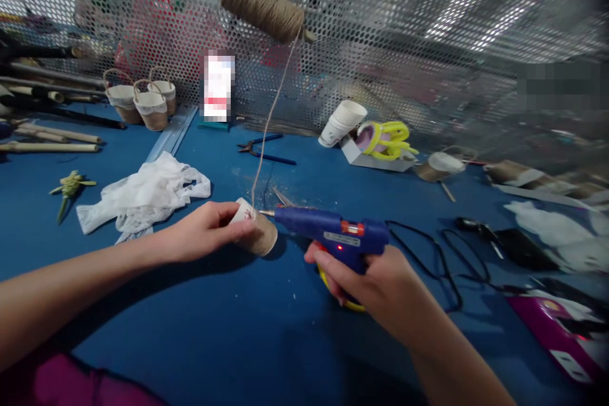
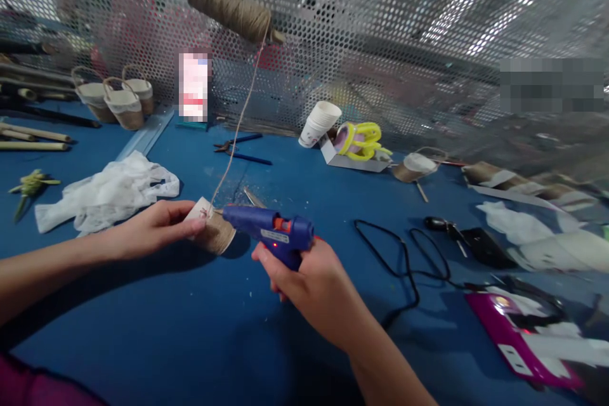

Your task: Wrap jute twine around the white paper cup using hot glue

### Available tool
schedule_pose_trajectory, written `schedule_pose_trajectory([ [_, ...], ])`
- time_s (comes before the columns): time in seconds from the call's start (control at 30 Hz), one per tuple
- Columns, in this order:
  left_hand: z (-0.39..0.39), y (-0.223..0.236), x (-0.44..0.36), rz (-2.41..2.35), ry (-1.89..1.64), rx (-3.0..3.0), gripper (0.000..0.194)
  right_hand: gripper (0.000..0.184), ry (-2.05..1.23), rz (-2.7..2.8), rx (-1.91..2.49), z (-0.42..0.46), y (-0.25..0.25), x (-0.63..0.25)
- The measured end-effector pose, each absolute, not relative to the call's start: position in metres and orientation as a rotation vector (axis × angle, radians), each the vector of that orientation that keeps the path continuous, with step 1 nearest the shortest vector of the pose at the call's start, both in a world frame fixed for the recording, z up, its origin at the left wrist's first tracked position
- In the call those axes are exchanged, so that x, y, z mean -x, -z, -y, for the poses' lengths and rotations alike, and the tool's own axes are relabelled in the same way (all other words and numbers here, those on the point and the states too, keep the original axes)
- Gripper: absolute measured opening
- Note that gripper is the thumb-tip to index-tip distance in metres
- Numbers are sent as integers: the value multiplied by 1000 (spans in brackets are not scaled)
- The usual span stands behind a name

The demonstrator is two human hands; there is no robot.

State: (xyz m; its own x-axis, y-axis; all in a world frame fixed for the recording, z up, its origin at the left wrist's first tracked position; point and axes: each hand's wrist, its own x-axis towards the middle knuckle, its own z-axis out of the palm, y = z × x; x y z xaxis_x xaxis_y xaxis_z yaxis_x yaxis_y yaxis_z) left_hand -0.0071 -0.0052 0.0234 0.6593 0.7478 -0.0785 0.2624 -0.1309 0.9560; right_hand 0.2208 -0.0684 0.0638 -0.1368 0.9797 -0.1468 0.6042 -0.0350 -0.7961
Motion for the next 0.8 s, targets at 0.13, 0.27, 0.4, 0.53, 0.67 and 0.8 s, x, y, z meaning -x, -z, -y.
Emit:
schedule_pose_trajectory([
  [0.13, 5, -23, 9, -808, -436, -1780, 34, 25, -809, 1926, 1653, 74, -58, -224],
  [0.27, 6, -20, 8, -849, -471, -1822, 36, 23, -689, 2059, 1564, 75, -61, -221],
  [0.4, 7, -19, 5, -914, -495, -1830, 33, 25, -681, 2094, 1519, 75, -63, -216],
  [0.53, 9, -20, 4, -935, -518, -1839, 32, 21, -632, 2116, 1495, 75, -62, -214],
  [0.67, 9, -22, 3, -916, -532, -1835, 33, 18, -563, 2120, 1496, 77, -61, -212],
  [0.8, 9, -22, 4, -901, -542, -1848, 31, 6, -528, 2129, 1493, 79, -60, -209],
])
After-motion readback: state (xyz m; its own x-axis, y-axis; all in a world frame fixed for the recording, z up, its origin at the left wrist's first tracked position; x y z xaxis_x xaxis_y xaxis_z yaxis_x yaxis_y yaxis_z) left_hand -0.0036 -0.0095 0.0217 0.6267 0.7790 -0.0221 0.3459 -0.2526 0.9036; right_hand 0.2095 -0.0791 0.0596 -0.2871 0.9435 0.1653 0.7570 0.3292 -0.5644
